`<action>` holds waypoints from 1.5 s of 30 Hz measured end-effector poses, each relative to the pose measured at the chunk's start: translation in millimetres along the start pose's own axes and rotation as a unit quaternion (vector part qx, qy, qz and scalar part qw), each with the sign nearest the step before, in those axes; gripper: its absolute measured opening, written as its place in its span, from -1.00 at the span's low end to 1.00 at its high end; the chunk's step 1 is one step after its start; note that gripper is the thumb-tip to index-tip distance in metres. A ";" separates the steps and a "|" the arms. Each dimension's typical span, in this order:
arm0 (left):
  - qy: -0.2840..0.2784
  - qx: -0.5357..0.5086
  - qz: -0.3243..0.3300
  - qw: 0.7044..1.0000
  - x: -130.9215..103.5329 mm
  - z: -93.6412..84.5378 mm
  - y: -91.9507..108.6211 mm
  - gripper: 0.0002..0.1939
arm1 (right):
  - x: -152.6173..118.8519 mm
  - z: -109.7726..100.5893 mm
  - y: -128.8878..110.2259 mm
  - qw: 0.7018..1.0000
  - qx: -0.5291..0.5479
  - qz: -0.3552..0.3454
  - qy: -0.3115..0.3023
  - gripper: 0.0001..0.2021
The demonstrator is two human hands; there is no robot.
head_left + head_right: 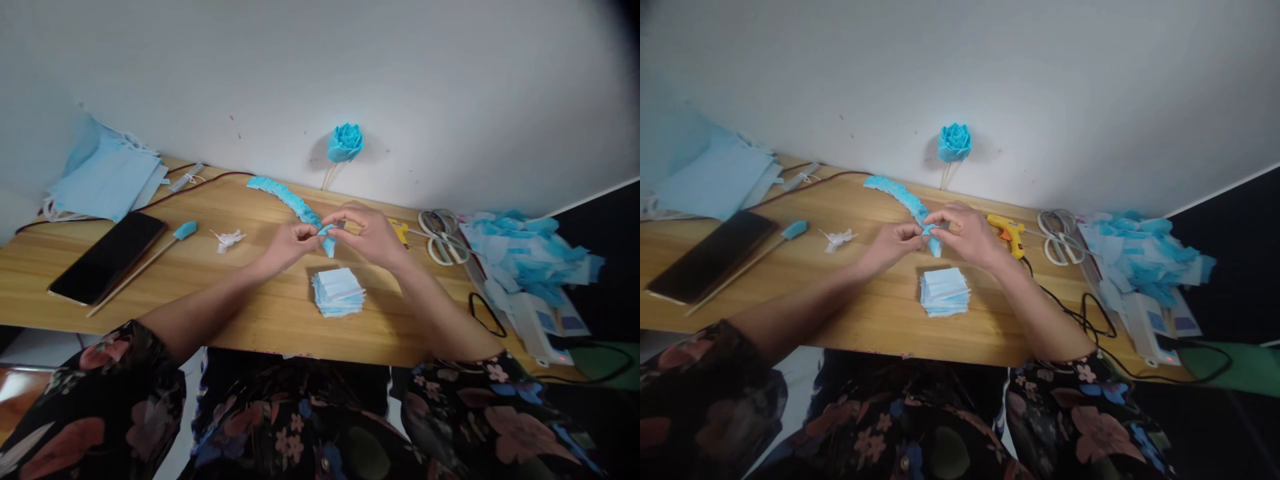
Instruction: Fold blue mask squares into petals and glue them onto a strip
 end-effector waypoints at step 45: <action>0.061 -0.126 -0.015 0.990 0.4 2.5 -2.2 -0.61 | -37.5 42.5 40.6 0.957 0.196 0.188 0.101 -0.69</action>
Point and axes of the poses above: each hand's wrist, its own x-axis towards the middle knuckle, its own z-axis out of the palm, y = z × x, the point moved 3 cm from there along x, towards the middle knuckle, and after that the axes turned 2 degrees about z, right-handed, at the moved point
